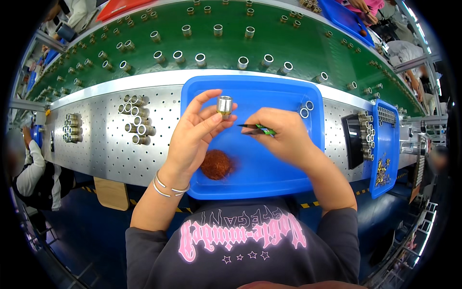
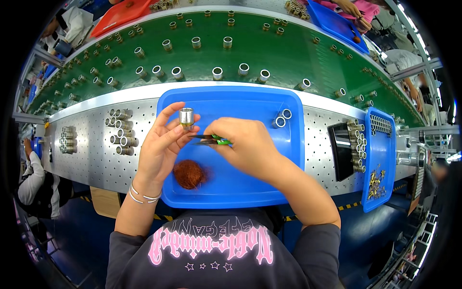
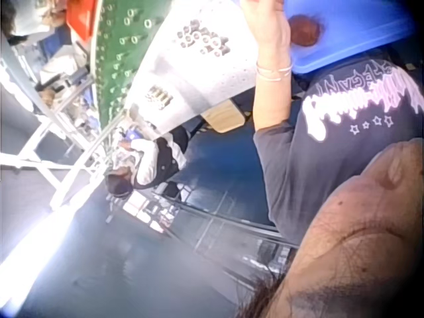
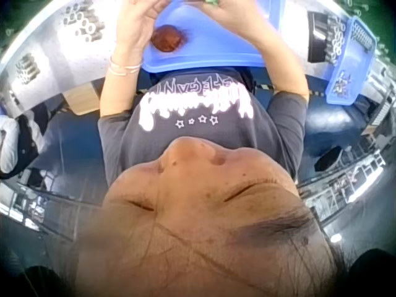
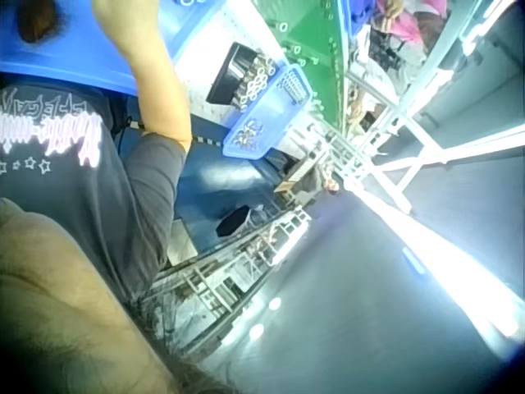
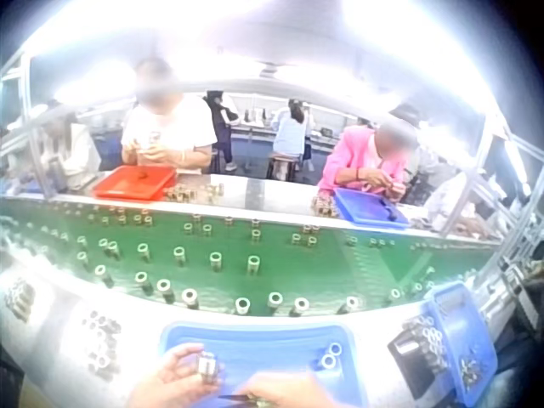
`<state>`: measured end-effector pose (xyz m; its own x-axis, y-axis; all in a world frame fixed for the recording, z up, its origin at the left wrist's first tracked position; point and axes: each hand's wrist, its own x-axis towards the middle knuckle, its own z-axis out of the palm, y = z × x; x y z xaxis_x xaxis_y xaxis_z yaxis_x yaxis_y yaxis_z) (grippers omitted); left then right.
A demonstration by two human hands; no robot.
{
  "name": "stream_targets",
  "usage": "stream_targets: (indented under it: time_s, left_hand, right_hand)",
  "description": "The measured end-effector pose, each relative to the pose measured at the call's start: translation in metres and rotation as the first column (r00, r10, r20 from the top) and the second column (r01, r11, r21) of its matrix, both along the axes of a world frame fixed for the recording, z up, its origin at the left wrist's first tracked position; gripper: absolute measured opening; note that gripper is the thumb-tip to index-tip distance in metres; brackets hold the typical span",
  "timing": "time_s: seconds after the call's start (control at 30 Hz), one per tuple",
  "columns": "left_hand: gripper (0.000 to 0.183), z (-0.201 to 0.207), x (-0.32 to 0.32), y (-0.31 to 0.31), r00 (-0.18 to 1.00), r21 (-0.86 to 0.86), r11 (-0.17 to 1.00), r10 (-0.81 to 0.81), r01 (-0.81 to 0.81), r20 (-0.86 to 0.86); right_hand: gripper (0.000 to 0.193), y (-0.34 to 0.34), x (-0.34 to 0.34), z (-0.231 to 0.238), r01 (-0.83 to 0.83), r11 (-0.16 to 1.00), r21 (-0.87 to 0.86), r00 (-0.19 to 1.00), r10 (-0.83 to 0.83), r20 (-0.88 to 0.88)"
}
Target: The person uses a pair of pliers to manipulate small cylindrical metal parts over a blue tray. They repeatedly pick up a metal cylinder, use the pliers to adjust or insert a component, and then place the finished part onto a green conveyor belt. The process is repetitive and involves handling multiple identical metal pieces.
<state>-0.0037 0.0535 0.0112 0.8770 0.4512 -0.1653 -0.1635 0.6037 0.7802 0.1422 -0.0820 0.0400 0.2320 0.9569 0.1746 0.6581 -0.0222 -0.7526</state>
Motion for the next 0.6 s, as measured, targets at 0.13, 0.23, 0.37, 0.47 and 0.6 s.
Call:
stream_targets:
  time_s: [0.13,0.23,0.37,0.47,0.6]
  left_hand:
    - [0.051,0.001,-0.003,-0.005,1.0,0.207,0.978,-0.02,0.02,-0.003]
    - [0.051,0.001,-0.004,-0.014,1.0,0.427,0.904,-0.026,0.023,0.0]
    - [0.049,0.005,-0.002,-0.021,0.999,0.702,0.711,-0.019,0.047,-0.047]
    - [0.047,0.003,-0.001,-0.02,0.999,0.565,0.824,-0.035,0.043,-0.024]
    - [0.048,0.009,-0.003,-0.013,0.996,0.071,0.994,-0.083,0.084,-0.028]
  right_hand:
    - [0.019,-0.002,0.002,0.001,0.077,0.994,0.076,0.99,-0.067,-0.126]
    - [0.021,0.005,0.005,0.004,0.21,0.97,0.12,0.963,-0.184,-0.198]
    - [0.016,0.007,0.008,0.009,0.134,0.99,-0.034,0.955,-0.138,-0.263]
    - [0.013,0.006,0.009,0.009,0.166,0.986,-0.022,0.967,-0.167,-0.193]
    - [0.012,0.002,0.011,0.009,0.182,0.983,-0.028,0.873,-0.174,-0.455]
